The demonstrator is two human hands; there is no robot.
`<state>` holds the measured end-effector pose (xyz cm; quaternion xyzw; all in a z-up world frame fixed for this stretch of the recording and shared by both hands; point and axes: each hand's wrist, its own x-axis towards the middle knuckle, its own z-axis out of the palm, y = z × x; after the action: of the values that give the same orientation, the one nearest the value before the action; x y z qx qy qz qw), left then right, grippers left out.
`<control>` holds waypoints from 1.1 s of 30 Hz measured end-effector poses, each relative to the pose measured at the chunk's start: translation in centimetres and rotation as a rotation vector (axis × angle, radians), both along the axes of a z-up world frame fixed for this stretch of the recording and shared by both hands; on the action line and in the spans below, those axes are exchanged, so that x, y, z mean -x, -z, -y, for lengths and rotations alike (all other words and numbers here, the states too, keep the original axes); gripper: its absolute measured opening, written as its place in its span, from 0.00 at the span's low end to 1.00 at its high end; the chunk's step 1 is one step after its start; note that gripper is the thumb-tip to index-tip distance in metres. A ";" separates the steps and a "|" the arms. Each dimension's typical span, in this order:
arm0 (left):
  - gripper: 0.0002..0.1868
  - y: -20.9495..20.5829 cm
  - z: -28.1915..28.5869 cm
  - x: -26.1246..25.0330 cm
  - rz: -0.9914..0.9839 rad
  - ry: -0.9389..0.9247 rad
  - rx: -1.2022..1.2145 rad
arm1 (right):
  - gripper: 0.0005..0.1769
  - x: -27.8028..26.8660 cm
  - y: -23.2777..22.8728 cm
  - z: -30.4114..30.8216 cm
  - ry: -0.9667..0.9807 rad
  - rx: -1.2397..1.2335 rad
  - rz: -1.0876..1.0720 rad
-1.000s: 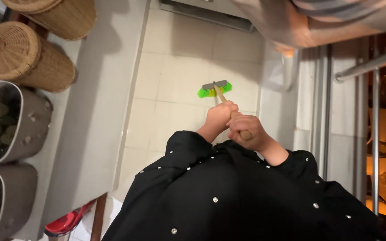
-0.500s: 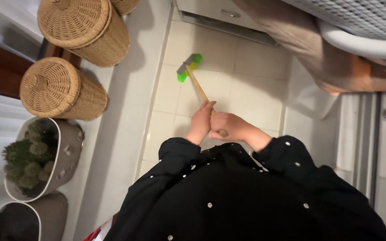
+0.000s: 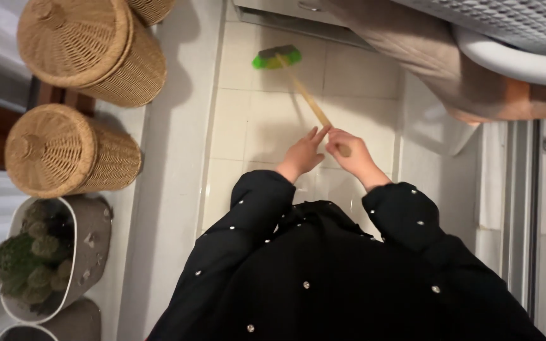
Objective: Sweeping the balcony floor with a green broom.
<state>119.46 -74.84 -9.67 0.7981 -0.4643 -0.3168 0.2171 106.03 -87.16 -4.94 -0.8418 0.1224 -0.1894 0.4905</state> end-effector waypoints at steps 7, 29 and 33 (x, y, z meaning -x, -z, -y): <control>0.46 -0.1 5.0 4.2 -0.021 0.130 0.059 | 0.07 10.2 -5.3 -1.8 0.232 -0.012 -0.050; 0.05 -6.1 2.4 10.2 -0.060 0.138 0.344 | 0.16 10.9 -19.9 -4.8 -0.240 -0.284 0.393; 0.13 -7.3 0.8 7.0 -0.100 -0.309 0.454 | 0.12 6.6 -10.8 -4.5 -0.049 -0.091 0.330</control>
<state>112.44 -75.67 -2.35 0.7736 -0.3849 -0.2069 0.4589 99.47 -82.71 5.88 -0.7789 0.0283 -0.3073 0.5459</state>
